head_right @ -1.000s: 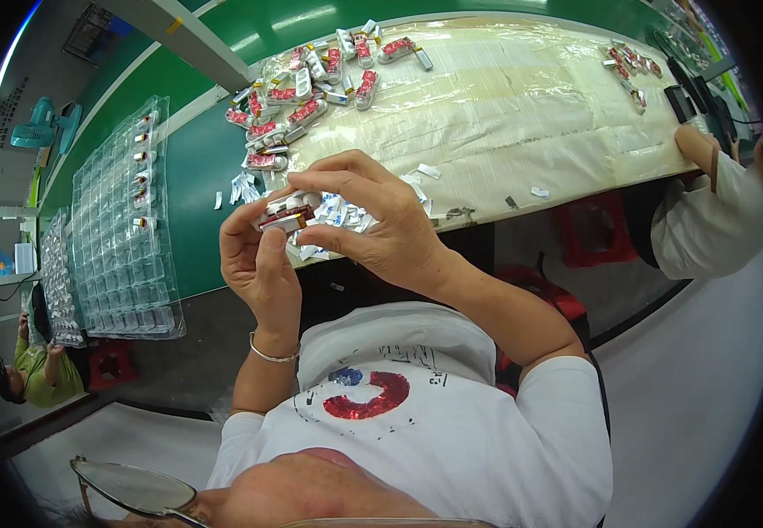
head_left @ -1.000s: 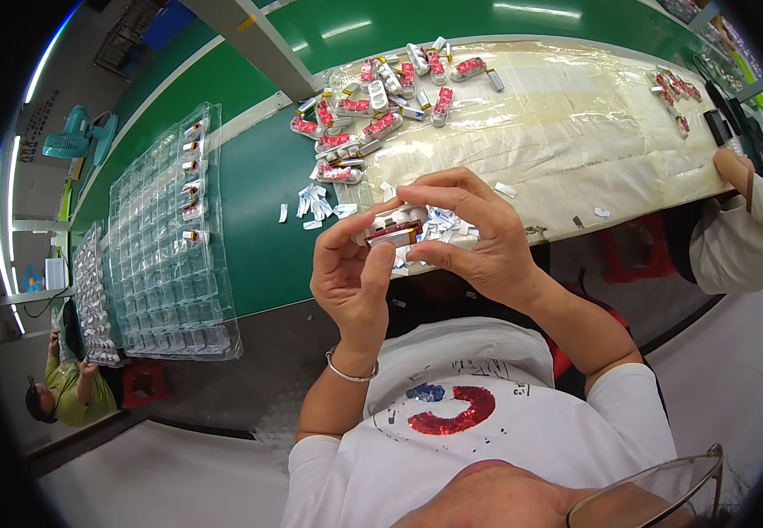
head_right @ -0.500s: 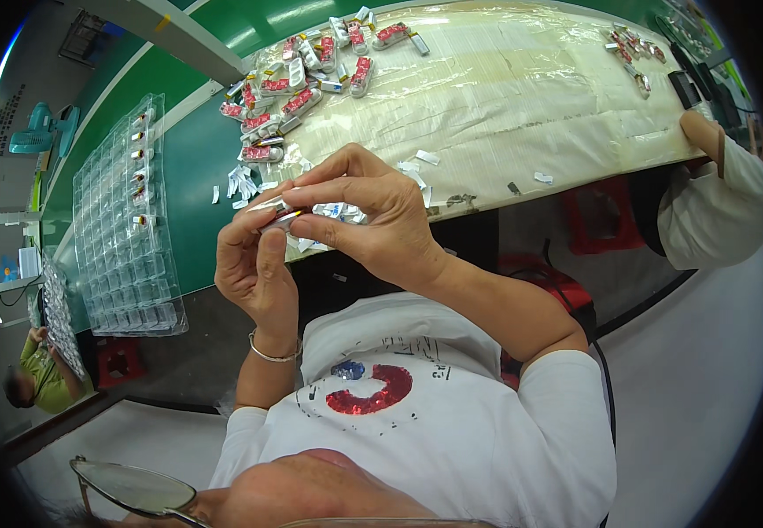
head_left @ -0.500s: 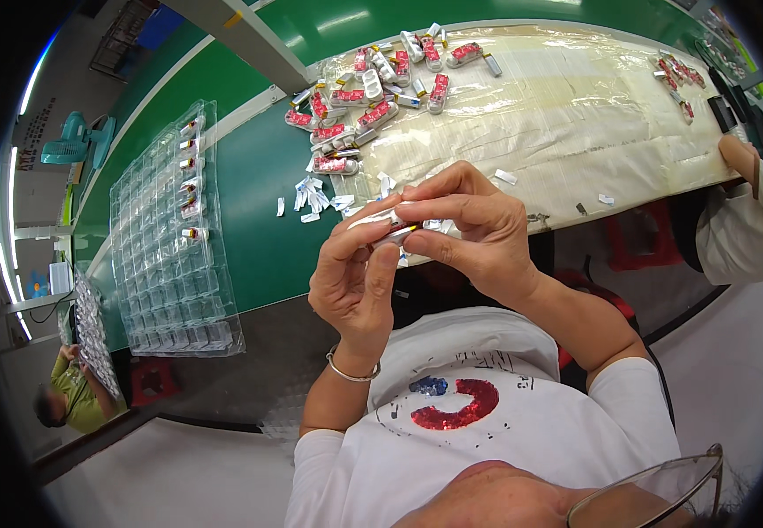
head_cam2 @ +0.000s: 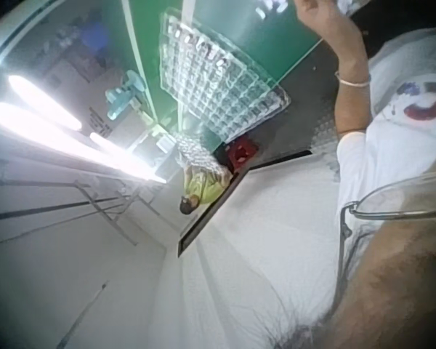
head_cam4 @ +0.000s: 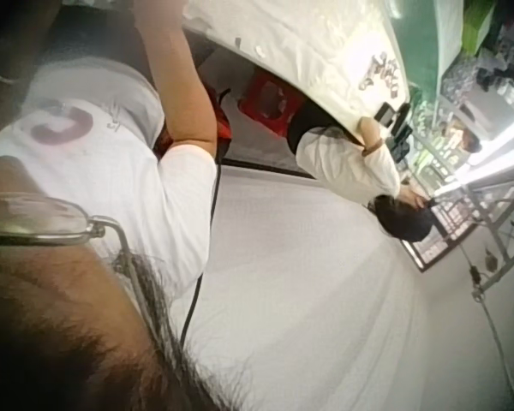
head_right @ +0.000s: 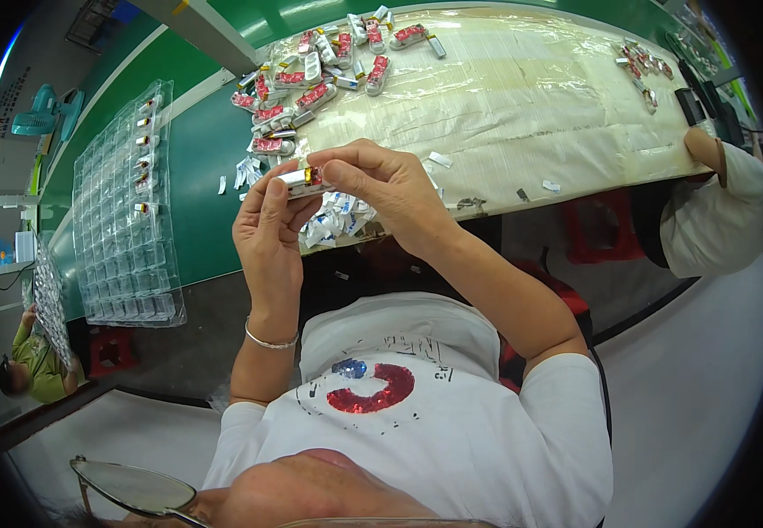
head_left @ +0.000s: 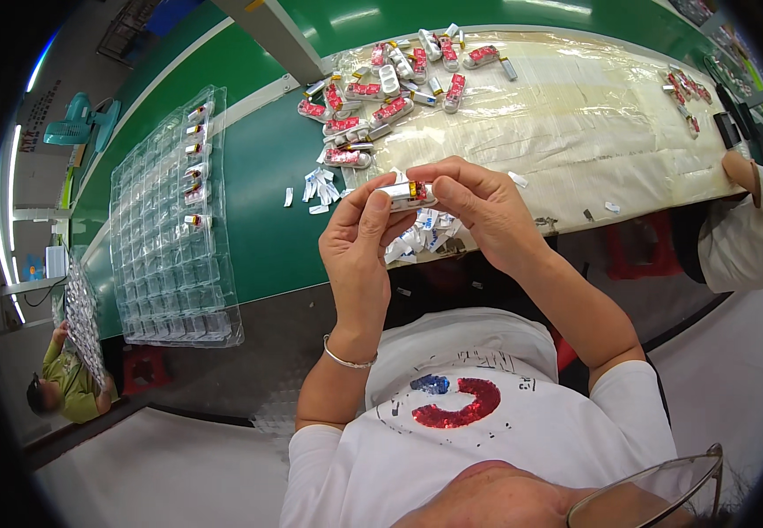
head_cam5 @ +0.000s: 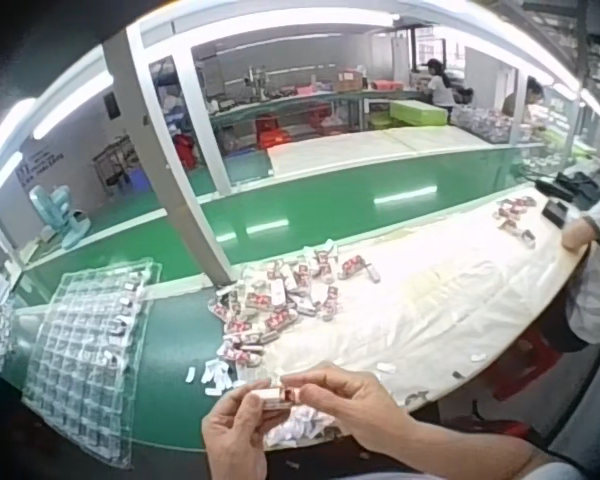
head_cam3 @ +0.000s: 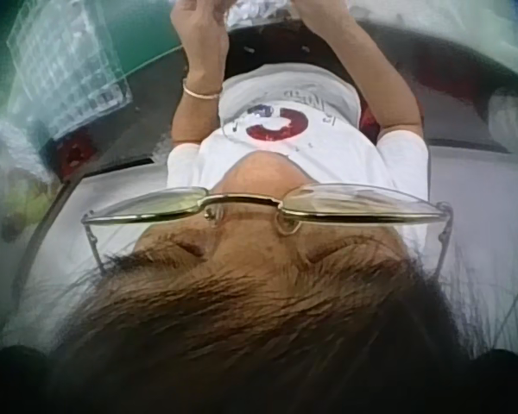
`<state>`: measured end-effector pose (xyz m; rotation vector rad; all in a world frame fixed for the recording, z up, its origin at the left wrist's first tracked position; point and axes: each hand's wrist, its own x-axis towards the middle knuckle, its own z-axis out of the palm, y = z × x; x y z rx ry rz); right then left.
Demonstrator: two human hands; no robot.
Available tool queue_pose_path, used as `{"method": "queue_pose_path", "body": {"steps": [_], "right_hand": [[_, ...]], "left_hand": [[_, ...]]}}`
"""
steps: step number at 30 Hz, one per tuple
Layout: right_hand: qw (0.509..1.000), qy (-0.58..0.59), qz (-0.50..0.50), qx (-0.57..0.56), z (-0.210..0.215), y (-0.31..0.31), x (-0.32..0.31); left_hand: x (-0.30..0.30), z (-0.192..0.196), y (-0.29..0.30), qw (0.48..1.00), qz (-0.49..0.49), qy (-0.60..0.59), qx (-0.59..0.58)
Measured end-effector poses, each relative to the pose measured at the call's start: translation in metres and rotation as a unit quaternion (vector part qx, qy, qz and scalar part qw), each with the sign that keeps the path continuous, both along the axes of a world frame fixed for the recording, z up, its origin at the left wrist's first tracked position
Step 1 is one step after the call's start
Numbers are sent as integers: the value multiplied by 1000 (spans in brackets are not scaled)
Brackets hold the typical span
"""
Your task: The person places small, individually wrapped items into a clear plastic blister tray. They pick up items from a pile on the table, unwrap them, and place them into the tray slots. The person also handles empty plastic trays, stacking them on the floor.
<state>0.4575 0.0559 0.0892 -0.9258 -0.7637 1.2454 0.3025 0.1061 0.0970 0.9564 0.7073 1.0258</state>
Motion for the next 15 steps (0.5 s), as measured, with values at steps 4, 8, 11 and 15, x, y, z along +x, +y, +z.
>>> {"method": "queue_pose_path", "body": {"steps": [4, 8, 11, 15], "right_hand": [[999, -40, 11, -3, 4, -2, 2], [999, -30, 31, -12, 7, -3, 3], [999, -32, 40, -15, 11, -5, 3], [998, -48, 30, 5, 14, -8, 1]], "left_hand": [[-3, 4, -1, 1000, -14, 4, -3], [-6, 6, -2, 999, -28, -19, -5], [-7, 8, -3, 999, -29, -38, -11], [-3, 9, -7, 999, -7, 29, 20]]}}
